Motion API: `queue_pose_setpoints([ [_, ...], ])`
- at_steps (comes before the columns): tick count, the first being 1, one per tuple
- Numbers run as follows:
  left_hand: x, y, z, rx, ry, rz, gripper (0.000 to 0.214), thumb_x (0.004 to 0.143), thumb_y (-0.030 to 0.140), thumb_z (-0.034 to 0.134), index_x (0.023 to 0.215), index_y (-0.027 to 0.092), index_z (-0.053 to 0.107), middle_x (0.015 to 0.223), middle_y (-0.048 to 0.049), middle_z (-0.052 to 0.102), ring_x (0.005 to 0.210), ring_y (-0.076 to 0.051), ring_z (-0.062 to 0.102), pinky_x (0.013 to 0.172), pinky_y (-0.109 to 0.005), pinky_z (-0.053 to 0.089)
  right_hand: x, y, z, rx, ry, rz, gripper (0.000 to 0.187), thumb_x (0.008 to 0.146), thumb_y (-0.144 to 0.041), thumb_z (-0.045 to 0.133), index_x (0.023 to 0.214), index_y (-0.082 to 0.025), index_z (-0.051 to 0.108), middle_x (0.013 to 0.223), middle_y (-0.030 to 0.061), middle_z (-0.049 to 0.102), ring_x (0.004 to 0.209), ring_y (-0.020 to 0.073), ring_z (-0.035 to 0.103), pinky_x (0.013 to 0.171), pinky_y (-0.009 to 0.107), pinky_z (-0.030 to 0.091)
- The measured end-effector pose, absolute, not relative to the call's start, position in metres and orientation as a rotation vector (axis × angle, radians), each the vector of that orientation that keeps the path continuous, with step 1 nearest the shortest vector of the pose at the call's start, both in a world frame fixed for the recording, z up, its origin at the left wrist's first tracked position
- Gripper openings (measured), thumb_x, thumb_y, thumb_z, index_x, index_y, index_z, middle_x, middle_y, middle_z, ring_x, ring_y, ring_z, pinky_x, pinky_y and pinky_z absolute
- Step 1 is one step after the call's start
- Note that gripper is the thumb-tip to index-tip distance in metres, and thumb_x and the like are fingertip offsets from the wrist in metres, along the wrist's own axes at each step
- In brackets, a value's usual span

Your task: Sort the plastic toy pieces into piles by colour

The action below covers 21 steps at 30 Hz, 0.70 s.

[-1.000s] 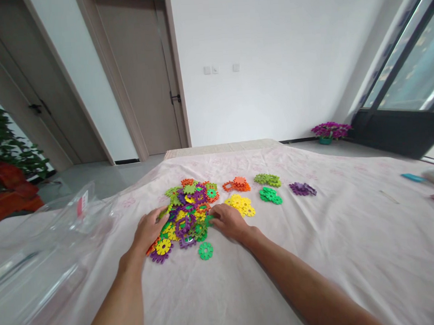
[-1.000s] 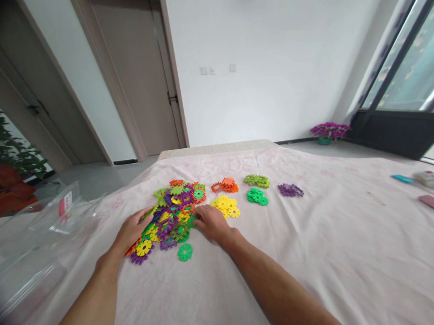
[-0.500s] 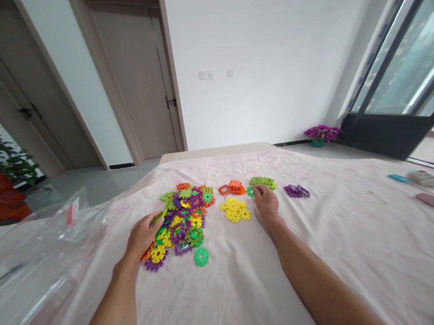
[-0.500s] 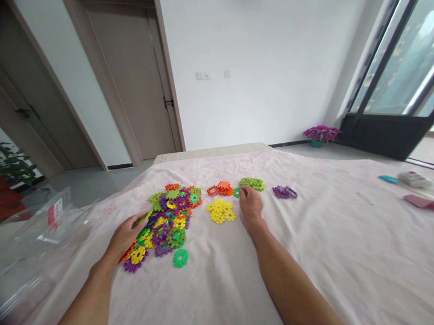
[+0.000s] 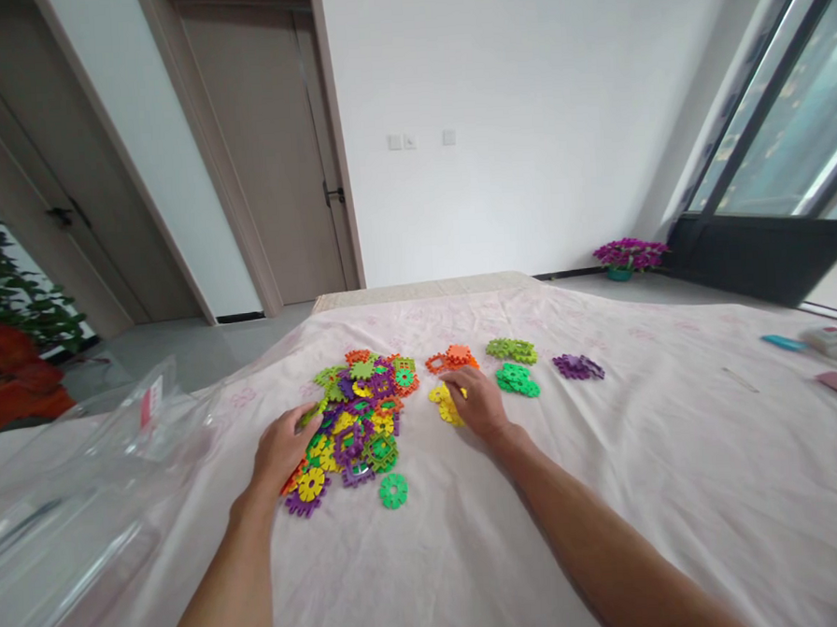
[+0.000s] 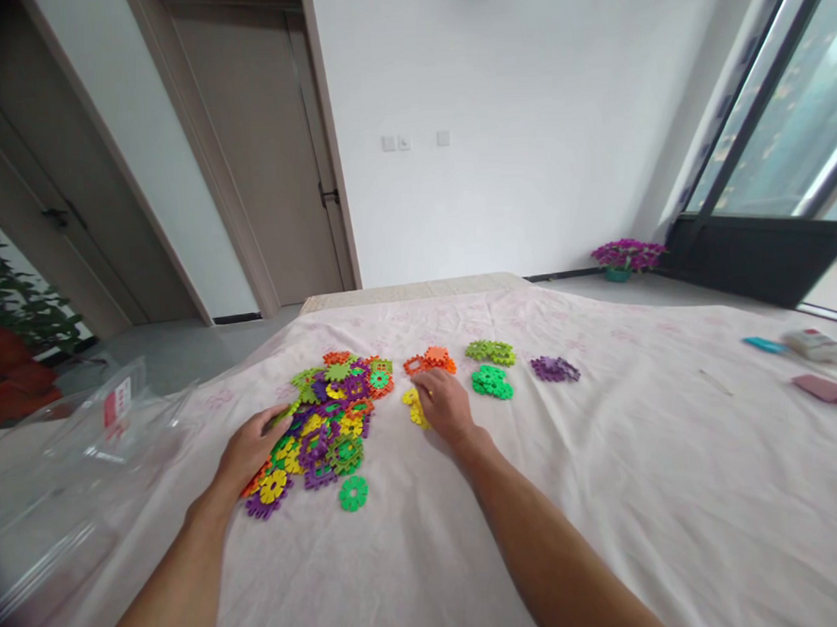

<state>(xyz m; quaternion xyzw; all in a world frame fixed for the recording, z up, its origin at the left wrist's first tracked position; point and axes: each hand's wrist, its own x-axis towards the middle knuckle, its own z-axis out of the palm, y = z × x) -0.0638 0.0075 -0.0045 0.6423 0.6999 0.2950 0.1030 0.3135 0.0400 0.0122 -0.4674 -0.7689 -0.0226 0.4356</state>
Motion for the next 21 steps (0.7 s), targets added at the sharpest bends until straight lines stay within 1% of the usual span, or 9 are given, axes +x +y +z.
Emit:
queue_pose_setpoints([
  [2, -0.064, 0.008, -0.004, 1.891, 2.069, 0.867, 0.053, 0.085, 0.059, 0.047, 0.124, 0.025, 0.061, 0.127, -0.0057, 0.065, 0.115, -0.024, 0.060, 0.098, -0.034, 0.045, 0.290, 0.026, 0.014, -1.047, -2.090, 0.021, 0.019, 0.092, -0.021, 0.051, 0.096, -0.023, 0.070, 0.088, 0.0047, 0.066, 0.083, 0.0171, 0.059, 0.076, 0.027, 0.043],
  [4, -0.064, 0.008, -0.004, 1.889, 2.068, 0.869, 0.053, 0.086, 0.059, 0.046, 0.124, 0.025, 0.061, 0.126, -0.0061, 0.065, 0.114, -0.024, 0.060, 0.098, -0.033, 0.044, 0.271, 0.013, 0.016, -0.947, -2.210, 0.077, 0.019, 0.093, -0.020, 0.051, 0.097, -0.023, 0.069, 0.088, 0.0040, 0.066, 0.083, 0.0162, 0.059, 0.077, 0.026, 0.043],
  [6, -0.064, 0.008, -0.004, 1.893, 2.061, 0.875, 0.053, 0.086, 0.058, 0.046, 0.124, 0.024, 0.062, 0.126, -0.0066, 0.065, 0.114, -0.024, 0.060, 0.098, -0.033, 0.045, 0.258, 0.002, 0.018, -0.846, -2.325, 0.122, 0.017, 0.092, -0.021, 0.054, 0.101, -0.023, 0.068, 0.091, 0.0038, 0.066, 0.086, 0.0162, 0.059, 0.078, 0.027, 0.043],
  [7, -0.064, 0.008, -0.004, 1.898, 2.058, 0.880, 0.053, 0.086, 0.058, 0.046, 0.124, 0.024, 0.062, 0.127, -0.0068, 0.065, 0.115, -0.024, 0.060, 0.098, -0.032, 0.045, 0.253, -0.002, 0.020, -0.800, -2.376, 0.138, 0.019, 0.090, -0.023, 0.056, 0.106, -0.023, 0.067, 0.095, 0.0043, 0.066, 0.088, 0.0168, 0.059, 0.079, 0.027, 0.043],
  [10, -0.064, 0.009, -0.005, 1.912, 2.056, 0.898, 0.053, 0.087, 0.058, 0.046, 0.123, 0.024, 0.062, 0.128, -0.0070, 0.064, 0.116, -0.023, 0.060, 0.097, -0.032, 0.045, 0.246, -0.008, 0.021, -0.725, -2.484, 0.148, 0.039, 0.087, -0.037, 0.063, 0.123, -0.023, 0.060, 0.107, 0.0070, 0.063, 0.093, 0.0196, 0.058, 0.079, 0.030, 0.044],
  [12, -0.064, 0.010, -0.005, 1.907, 2.065, 0.900, 0.053, 0.086, 0.058, 0.046, 0.123, 0.024, 0.062, 0.128, -0.0070, 0.065, 0.116, -0.023, 0.060, 0.097, -0.031, 0.045, 0.245, -0.008, 0.021, -0.710, -2.533, 0.143, 0.047, 0.087, -0.046, 0.063, 0.128, -0.024, 0.058, 0.109, 0.0078, 0.062, 0.093, 0.0202, 0.058, 0.078, 0.030, 0.044],
  [14, -0.064, 0.010, -0.005, 1.899, 2.071, 0.897, 0.053, 0.086, 0.058, 0.046, 0.123, 0.024, 0.063, 0.127, -0.0071, 0.065, 0.115, -0.023, 0.060, 0.097, -0.031, 0.045, 0.245, -0.007, 0.021, -0.700, -2.560, 0.133, 0.045, 0.089, -0.050, 0.058, 0.126, -0.025, 0.059, 0.108, 0.0078, 0.062, 0.093, 0.0199, 0.058, 0.078, 0.030, 0.044],
  [16, -0.064, 0.010, -0.005, 1.900, 2.068, 0.897, 0.053, 0.086, 0.058, 0.046, 0.123, 0.024, 0.062, 0.127, -0.0071, 0.065, 0.114, -0.023, 0.061, 0.097, -0.031, 0.045, 0.246, -0.006, 0.020, -0.679, -2.571, 0.119, 0.042, 0.092, -0.050, 0.054, 0.124, -0.024, 0.061, 0.106, 0.0078, 0.063, 0.093, 0.0193, 0.058, 0.079, 0.030, 0.044],
  [21, -0.063, 0.009, -0.004, 1.906, 2.072, 0.904, 0.055, 0.086, 0.060, 0.045, 0.123, 0.024, 0.062, 0.125, -0.0062, 0.066, 0.111, -0.023, 0.062, 0.096, -0.033, 0.045, 0.247, -0.006, 0.019, -0.659, -2.547, 0.091, 0.030, 0.099, -0.040, 0.044, 0.112, -0.023, 0.065, 0.100, 0.0068, 0.066, 0.090, 0.0169, 0.060, 0.081, 0.027, 0.044],
])
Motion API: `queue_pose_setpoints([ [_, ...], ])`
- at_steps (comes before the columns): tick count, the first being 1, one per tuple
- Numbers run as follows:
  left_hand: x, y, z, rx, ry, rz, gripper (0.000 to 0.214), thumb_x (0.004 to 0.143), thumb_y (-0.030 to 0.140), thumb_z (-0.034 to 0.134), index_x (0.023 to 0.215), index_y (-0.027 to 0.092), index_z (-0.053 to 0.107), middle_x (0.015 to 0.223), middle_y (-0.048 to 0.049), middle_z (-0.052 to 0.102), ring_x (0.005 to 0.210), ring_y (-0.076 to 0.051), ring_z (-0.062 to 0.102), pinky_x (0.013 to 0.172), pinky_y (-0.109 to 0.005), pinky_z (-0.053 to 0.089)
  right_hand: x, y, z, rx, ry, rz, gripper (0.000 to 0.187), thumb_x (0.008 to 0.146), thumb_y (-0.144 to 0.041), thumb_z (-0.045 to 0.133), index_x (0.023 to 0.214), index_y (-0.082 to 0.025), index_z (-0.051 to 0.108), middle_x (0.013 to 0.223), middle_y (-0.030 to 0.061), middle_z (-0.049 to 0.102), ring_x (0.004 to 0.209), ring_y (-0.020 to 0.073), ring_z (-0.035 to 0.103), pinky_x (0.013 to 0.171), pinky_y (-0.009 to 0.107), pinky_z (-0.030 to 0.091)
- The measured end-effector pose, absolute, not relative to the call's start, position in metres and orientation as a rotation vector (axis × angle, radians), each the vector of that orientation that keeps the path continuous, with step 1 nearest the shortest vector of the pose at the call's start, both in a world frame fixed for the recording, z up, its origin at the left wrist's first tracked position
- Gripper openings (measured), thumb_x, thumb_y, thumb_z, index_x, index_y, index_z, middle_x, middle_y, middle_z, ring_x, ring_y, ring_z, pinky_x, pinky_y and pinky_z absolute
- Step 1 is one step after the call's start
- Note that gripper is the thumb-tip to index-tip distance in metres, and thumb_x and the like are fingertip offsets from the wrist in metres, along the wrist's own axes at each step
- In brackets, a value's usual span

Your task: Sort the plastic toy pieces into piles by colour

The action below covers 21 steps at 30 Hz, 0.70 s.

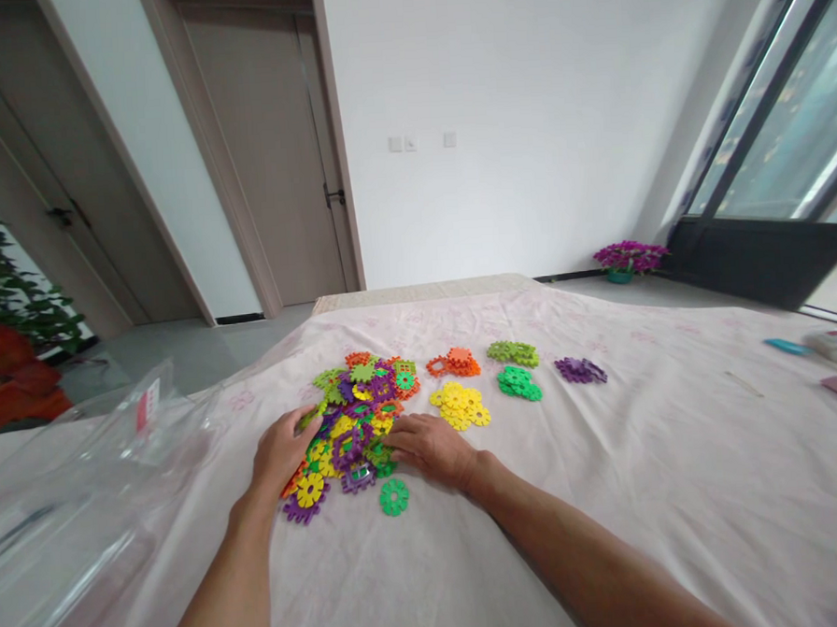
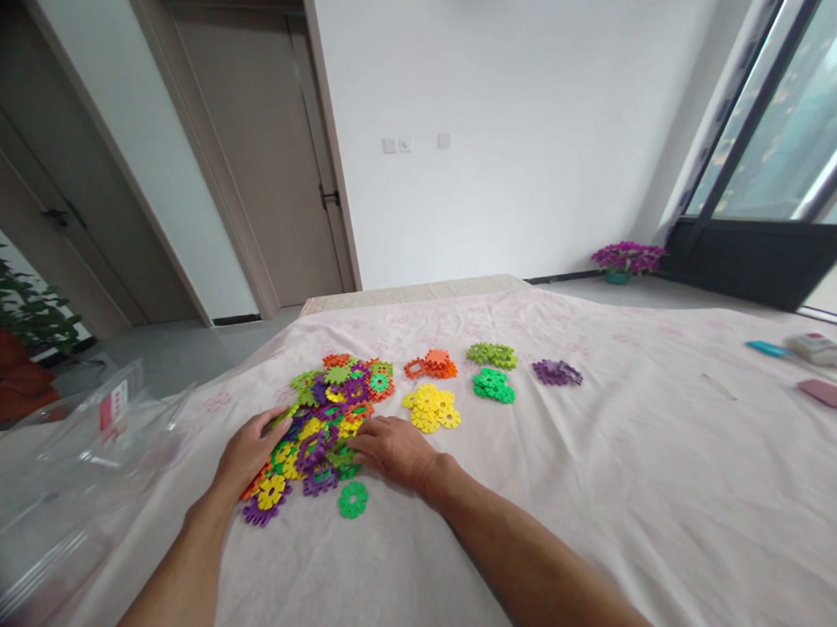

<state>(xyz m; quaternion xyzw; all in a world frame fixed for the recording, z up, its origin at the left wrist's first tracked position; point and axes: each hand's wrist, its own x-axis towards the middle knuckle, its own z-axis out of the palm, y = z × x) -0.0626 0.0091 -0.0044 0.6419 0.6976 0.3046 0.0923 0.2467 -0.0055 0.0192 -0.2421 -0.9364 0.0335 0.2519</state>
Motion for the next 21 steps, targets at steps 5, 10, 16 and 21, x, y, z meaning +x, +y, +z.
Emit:
queue_pose_setpoints([
  [5, -0.061, 0.008, -0.001, 1.898, 2.062, 0.889, 0.056, 0.086, 0.060, 0.045, 0.124, 0.024, 0.062, 0.126, -0.0062, 0.065, 0.113, -0.023, 0.061, 0.098, -0.033, 0.044, 0.257, 0.003, 0.020, -0.877, -2.293, 0.068, 0.031, 0.101, -0.034, 0.039, 0.100, -0.020, 0.066, 0.093, 0.0068, 0.066, 0.084, 0.0162, 0.060, 0.078, 0.026, 0.044],
  [10, -0.060, 0.007, 0.000, 1.882, 2.069, 0.882, 0.055, 0.085, 0.061, 0.045, 0.123, 0.025, 0.062, 0.127, -0.0054, 0.065, 0.115, -0.024, 0.060, 0.097, -0.033, 0.045, 0.299, 0.035, 0.022, -1.227, -1.770, 0.131, 0.033, 0.097, -0.038, 0.042, 0.084, -0.019, 0.066, 0.081, 0.0045, 0.067, 0.076, 0.0168, 0.061, 0.072, 0.026, 0.045],
  [16, -0.061, 0.009, -0.003, 1.884, 2.076, 0.881, 0.053, 0.085, 0.060, 0.045, 0.123, 0.026, 0.063, 0.126, -0.0045, 0.066, 0.113, -0.024, 0.061, 0.096, -0.032, 0.046, 0.359, 0.064, 0.022, -1.500, -1.251, 0.411, 0.035, 0.088, -0.043, 0.049, 0.068, -0.017, 0.062, 0.060, 0.0012, 0.063, 0.050, 0.0135, 0.059, 0.051, 0.024, 0.044],
  [21, -0.061, 0.009, -0.002, 1.864, 2.064, 0.893, 0.054, 0.084, 0.061, 0.046, 0.122, 0.027, 0.063, 0.126, -0.0049, 0.065, 0.112, -0.025, 0.062, 0.096, -0.033, 0.046, 0.383, 0.078, 0.018, -1.232, -0.750, 0.861, 0.022, 0.075, -0.037, 0.066, 0.073, -0.015, 0.061, 0.068, 0.0045, 0.067, 0.055, 0.0132, 0.063, 0.048, 0.023, 0.051],
])
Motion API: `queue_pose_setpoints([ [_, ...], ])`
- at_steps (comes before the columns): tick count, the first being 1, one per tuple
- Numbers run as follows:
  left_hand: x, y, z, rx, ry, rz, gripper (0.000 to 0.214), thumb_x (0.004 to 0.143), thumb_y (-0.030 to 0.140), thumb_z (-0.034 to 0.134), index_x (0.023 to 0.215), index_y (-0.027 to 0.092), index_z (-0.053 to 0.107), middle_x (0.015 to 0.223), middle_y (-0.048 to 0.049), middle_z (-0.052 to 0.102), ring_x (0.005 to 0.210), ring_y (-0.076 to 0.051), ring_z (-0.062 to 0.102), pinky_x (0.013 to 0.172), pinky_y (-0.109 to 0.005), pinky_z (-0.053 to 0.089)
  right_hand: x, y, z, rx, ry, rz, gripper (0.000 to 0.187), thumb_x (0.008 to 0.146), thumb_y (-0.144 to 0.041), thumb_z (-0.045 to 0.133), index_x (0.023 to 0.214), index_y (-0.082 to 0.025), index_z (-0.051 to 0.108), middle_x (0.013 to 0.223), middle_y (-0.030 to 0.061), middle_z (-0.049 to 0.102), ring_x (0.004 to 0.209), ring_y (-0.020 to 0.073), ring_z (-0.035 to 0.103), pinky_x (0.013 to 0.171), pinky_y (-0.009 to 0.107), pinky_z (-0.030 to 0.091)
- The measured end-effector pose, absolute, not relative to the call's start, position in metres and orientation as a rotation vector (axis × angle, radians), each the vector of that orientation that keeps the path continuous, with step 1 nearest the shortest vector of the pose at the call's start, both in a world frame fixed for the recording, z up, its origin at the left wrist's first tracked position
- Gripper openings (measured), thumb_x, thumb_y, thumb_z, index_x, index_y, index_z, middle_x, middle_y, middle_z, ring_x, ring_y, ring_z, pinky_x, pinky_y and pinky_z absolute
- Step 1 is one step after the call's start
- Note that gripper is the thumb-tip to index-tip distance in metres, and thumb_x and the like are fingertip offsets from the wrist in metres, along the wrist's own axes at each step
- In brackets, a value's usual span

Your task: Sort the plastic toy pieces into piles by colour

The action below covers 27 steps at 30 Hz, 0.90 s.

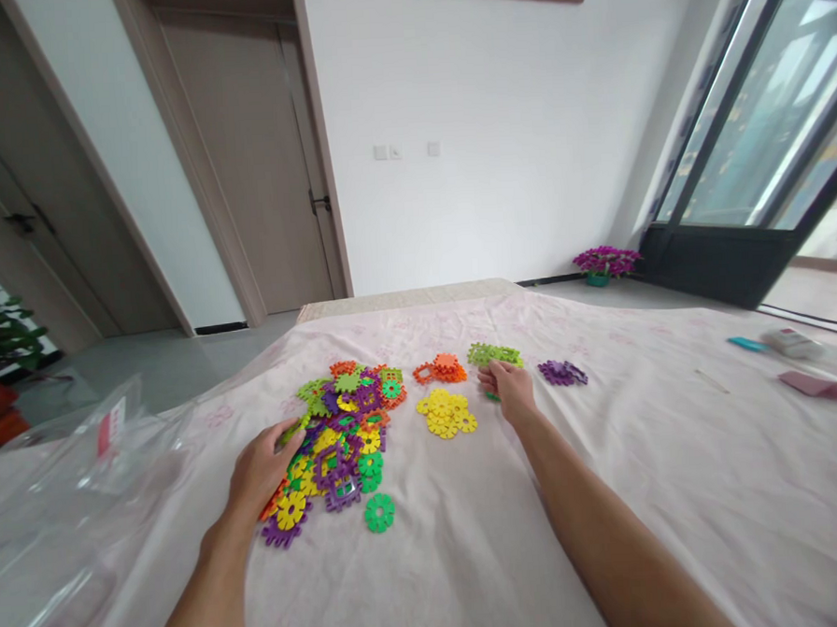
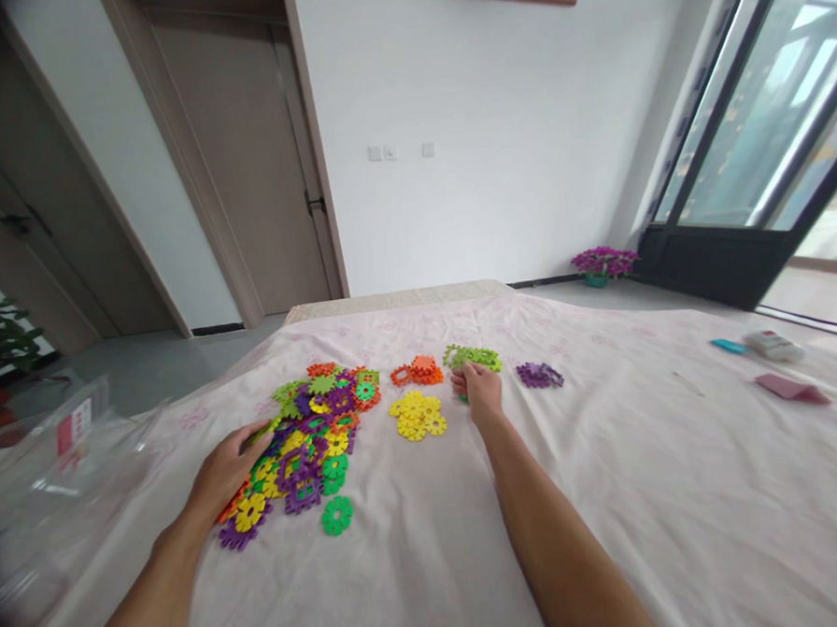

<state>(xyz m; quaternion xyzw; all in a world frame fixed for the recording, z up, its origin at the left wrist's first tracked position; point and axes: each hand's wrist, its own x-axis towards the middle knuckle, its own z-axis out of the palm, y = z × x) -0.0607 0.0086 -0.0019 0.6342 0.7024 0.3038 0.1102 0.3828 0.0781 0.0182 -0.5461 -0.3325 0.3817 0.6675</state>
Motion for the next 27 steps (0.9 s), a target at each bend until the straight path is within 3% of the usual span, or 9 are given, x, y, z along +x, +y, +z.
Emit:
queue_pose_setpoints([
  [5, -0.061, 0.009, -0.003, 1.865, 2.052, 0.890, 0.054, 0.084, 0.061, 0.046, 0.123, 0.027, 0.063, 0.127, -0.0049, 0.065, 0.112, -0.024, 0.061, 0.096, -0.035, 0.046, 0.387, 0.083, 0.015, -1.074, -0.571, 0.924, 0.033, 0.058, -0.022, 0.076, 0.086, -0.015, 0.061, 0.076, 0.0037, 0.070, 0.068, 0.0152, 0.067, 0.059, 0.025, 0.057],
  [10, -0.063, 0.011, -0.005, 1.880, 2.053, 0.902, 0.053, 0.084, 0.059, 0.047, 0.122, 0.025, 0.063, 0.126, -0.0052, 0.066, 0.113, -0.024, 0.061, 0.097, -0.033, 0.045, 0.366, 0.077, 0.014, -1.195, -0.887, 0.742, 0.035, 0.070, -0.029, 0.063, 0.102, -0.015, 0.066, 0.085, 0.0052, 0.072, 0.066, 0.0142, 0.066, 0.055, 0.023, 0.052],
  [15, -0.062, 0.009, -0.003, 1.881, 2.052, 0.917, 0.053, 0.084, 0.059, 0.047, 0.122, 0.025, 0.063, 0.127, -0.0057, 0.065, 0.116, -0.024, 0.060, 0.098, -0.033, 0.045, 0.325, 0.060, 0.010, -1.231, -1.418, 0.529, 0.024, 0.078, -0.025, 0.054, 0.094, -0.019, 0.071, 0.086, 0.0036, 0.073, 0.073, 0.0176, 0.067, 0.068, 0.031, 0.053],
  [18, -0.060, 0.008, -0.002, 1.868, 2.051, 0.929, 0.052, 0.084, 0.058, 0.048, 0.121, 0.025, 0.064, 0.126, -0.0055, 0.066, 0.114, -0.024, 0.061, 0.097, -0.033, 0.045, 0.297, 0.042, 0.010, -1.146, -1.776, 0.400, 0.021, 0.081, -0.021, 0.054, 0.093, -0.022, 0.072, 0.090, 0.0029, 0.073, 0.082, 0.0182, 0.067, 0.078, 0.032, 0.051],
  [24, -0.061, 0.008, -0.002, 1.878, 2.065, 0.917, 0.053, 0.085, 0.058, 0.047, 0.122, 0.025, 0.063, 0.125, -0.0053, 0.066, 0.112, -0.023, 0.061, 0.096, -0.032, 0.045, 0.257, 0.004, 0.020, -0.887, -2.327, 0.349, 0.022, 0.083, -0.013, 0.056, 0.095, -0.024, 0.071, 0.090, 0.0016, 0.069, 0.084, 0.0152, 0.062, 0.076, 0.025, 0.046],
  [27, -0.062, 0.009, -0.003, 1.882, 2.076, 0.907, 0.054, 0.085, 0.061, 0.046, 0.123, 0.026, 0.063, 0.125, -0.0052, 0.065, 0.111, -0.023, 0.061, 0.097, -0.032, 0.045, 0.248, -0.004, 0.024, -0.759, -2.487, 0.282, 0.020, 0.087, -0.024, 0.060, 0.104, -0.024, 0.070, 0.097, 0.0034, 0.066, 0.090, 0.0171, 0.059, 0.078, 0.026, 0.044],
])
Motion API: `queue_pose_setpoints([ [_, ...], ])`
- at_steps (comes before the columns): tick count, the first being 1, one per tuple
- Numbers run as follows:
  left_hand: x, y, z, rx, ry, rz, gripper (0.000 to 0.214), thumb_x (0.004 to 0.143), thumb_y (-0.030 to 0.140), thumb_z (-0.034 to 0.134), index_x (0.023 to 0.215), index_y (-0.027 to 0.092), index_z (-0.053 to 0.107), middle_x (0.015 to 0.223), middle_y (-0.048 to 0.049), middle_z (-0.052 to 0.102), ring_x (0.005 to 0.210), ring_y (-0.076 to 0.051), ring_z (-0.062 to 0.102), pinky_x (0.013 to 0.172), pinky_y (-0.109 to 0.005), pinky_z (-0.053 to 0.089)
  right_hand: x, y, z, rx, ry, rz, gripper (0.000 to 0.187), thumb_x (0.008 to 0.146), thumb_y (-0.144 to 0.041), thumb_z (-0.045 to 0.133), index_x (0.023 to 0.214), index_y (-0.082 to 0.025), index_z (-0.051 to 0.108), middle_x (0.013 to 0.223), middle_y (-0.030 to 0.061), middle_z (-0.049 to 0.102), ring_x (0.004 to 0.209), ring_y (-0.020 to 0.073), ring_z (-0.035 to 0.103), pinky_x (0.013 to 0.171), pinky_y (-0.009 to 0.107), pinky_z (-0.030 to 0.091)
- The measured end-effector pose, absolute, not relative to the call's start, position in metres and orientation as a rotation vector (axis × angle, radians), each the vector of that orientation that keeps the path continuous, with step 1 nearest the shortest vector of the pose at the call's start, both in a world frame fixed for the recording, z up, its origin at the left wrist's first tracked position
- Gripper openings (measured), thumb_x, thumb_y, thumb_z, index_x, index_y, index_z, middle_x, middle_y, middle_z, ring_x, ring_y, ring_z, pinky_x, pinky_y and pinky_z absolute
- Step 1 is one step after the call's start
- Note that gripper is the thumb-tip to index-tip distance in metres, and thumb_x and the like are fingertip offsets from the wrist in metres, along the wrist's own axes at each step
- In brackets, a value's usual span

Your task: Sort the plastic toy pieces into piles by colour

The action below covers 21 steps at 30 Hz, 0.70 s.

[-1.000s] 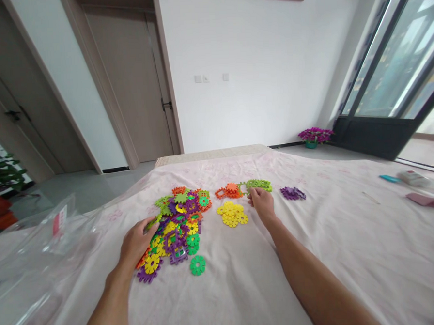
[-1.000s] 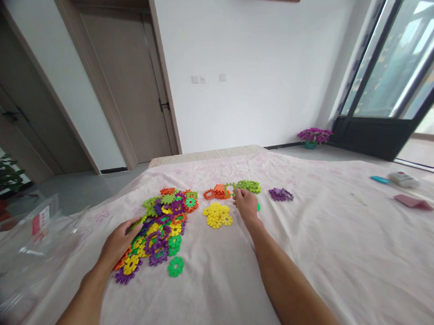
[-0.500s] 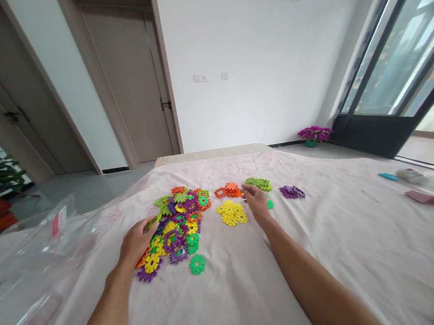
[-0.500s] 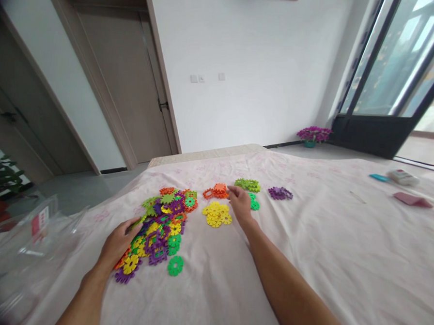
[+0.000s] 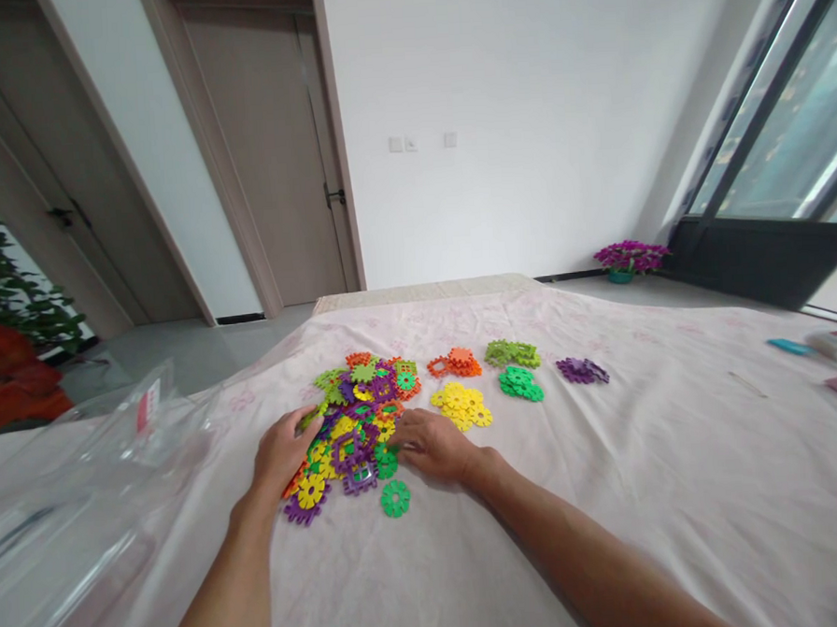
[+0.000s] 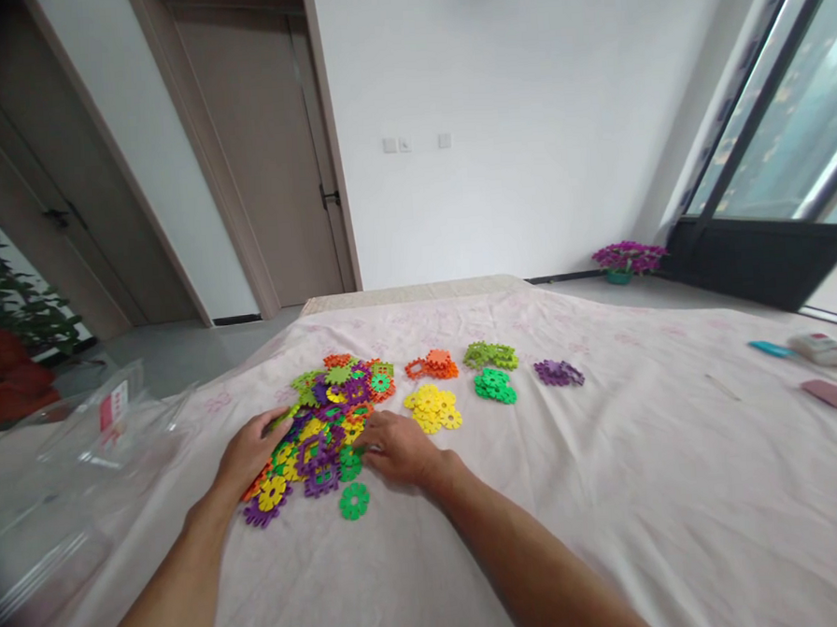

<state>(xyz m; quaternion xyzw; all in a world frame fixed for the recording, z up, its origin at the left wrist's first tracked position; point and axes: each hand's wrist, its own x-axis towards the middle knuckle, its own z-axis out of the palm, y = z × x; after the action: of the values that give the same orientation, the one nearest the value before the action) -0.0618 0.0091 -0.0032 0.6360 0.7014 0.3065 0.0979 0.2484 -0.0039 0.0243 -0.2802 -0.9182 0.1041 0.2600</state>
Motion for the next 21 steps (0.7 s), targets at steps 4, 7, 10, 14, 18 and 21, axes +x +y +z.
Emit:
queue_pose_setpoints([
  [4, -0.063, 0.010, -0.004, 1.889, 2.085, 0.900, 0.055, 0.085, 0.062, 0.046, 0.123, 0.026, 0.063, 0.125, -0.0055, 0.065, 0.111, -0.023, 0.061, 0.097, -0.032, 0.045, 0.244, -0.007, 0.026, -0.766, -2.572, 0.169, 0.033, 0.089, -0.043, 0.061, 0.118, -0.029, 0.065, 0.103, 0.0053, 0.061, 0.092, 0.0193, 0.056, 0.074, 0.028, 0.042],
  [7, -0.063, 0.011, -0.005, 1.893, 2.077, 0.903, 0.055, 0.086, 0.061, 0.045, 0.123, 0.025, 0.063, 0.126, -0.0062, 0.065, 0.112, -0.023, 0.061, 0.098, -0.032, 0.044, 0.244, -0.007, 0.027, -0.756, -2.586, 0.178, 0.031, 0.091, -0.046, 0.058, 0.117, -0.031, 0.065, 0.105, 0.0045, 0.059, 0.093, 0.0184, 0.055, 0.074, 0.027, 0.041],
  [10, -0.064, 0.011, -0.006, 1.888, 2.068, 0.908, 0.056, 0.086, 0.062, 0.045, 0.124, 0.025, 0.062, 0.126, -0.0061, 0.065, 0.111, -0.023, 0.061, 0.097, -0.032, 0.045, 0.245, -0.006, 0.026, -0.710, -2.594, 0.210, 0.027, 0.093, -0.044, 0.055, 0.110, -0.026, 0.066, 0.104, 0.0043, 0.060, 0.094, 0.0174, 0.055, 0.077, 0.027, 0.041],
  [14, -0.063, 0.011, -0.007, 1.882, 2.070, 0.909, 0.055, 0.085, 0.061, 0.046, 0.123, 0.025, 0.062, 0.125, -0.0049, 0.065, 0.110, -0.023, 0.062, 0.096, -0.032, 0.046, 0.243, -0.005, 0.023, -0.714, -2.608, 0.163, 0.027, 0.096, -0.042, 0.050, 0.109, -0.024, 0.064, 0.106, 0.0055, 0.061, 0.096, 0.0175, 0.055, 0.079, 0.027, 0.042],
  [18, -0.062, 0.011, -0.006, 1.887, 2.069, 0.912, 0.052, 0.085, 0.059, 0.047, 0.122, 0.026, 0.062, 0.125, -0.0044, 0.065, 0.110, -0.022, 0.061, 0.096, -0.032, 0.045, 0.242, -0.002, 0.018, -0.775, -2.573, 0.109, 0.026, 0.100, -0.033, 0.041, 0.097, -0.021, 0.064, 0.100, 0.0053, 0.063, 0.090, 0.0157, 0.057, 0.079, 0.026, 0.042],
  [21, -0.063, 0.011, -0.006, 1.879, 2.077, 0.897, 0.053, 0.085, 0.059, 0.047, 0.123, 0.026, 0.063, 0.125, -0.0046, 0.066, 0.109, -0.023, 0.062, 0.095, -0.032, 0.046, 0.250, 0.007, 0.014, -0.942, -2.387, 0.131, 0.028, 0.101, -0.031, 0.040, 0.092, -0.020, 0.065, 0.090, 0.0046, 0.064, 0.083, 0.0148, 0.058, 0.075, 0.025, 0.043],
])
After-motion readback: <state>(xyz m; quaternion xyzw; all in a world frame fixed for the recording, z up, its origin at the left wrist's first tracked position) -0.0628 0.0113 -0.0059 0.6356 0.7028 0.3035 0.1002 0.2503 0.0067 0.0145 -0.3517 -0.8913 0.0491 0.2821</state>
